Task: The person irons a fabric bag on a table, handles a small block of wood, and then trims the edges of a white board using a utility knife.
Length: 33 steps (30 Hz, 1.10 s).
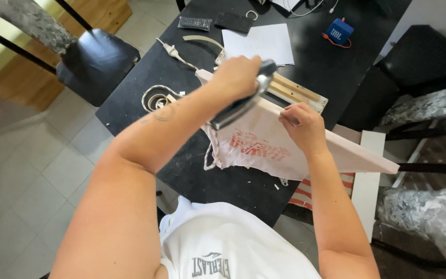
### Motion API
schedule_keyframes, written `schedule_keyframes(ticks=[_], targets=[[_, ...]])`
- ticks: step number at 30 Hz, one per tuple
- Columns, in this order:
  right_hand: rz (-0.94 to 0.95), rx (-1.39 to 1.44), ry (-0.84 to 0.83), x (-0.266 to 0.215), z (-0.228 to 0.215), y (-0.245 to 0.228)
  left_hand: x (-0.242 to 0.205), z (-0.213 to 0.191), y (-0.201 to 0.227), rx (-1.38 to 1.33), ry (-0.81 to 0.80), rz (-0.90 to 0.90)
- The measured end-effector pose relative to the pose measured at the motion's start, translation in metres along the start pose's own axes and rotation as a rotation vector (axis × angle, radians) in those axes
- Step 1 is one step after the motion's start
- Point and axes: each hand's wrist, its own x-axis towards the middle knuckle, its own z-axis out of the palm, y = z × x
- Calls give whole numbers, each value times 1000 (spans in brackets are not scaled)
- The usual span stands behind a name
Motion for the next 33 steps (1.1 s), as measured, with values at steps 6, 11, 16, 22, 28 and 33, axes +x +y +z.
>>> schedule_keyframes(ticks=[6, 11, 16, 22, 28, 33], targets=[[-81, -4, 41, -1, -2, -7, -29, -26, -5, 95, -74, -2], [-18, -13, 8, 2, -10, -25, -36, -64, -42, 180, -151, -98], [-17, 4, -7, 1, -13, -33, -7, -46, -54, 310, -74, 16], [-60, 28, 15, -1, -15, -28, -6, -25, 2, 177, -40, 245], [-39, -44, -14, -22, -40, -6, -21, -50, -11, 242, -164, 254], [72, -86, -13, -42, -75, -8, -9, -41, -66, 402, -90, 199]])
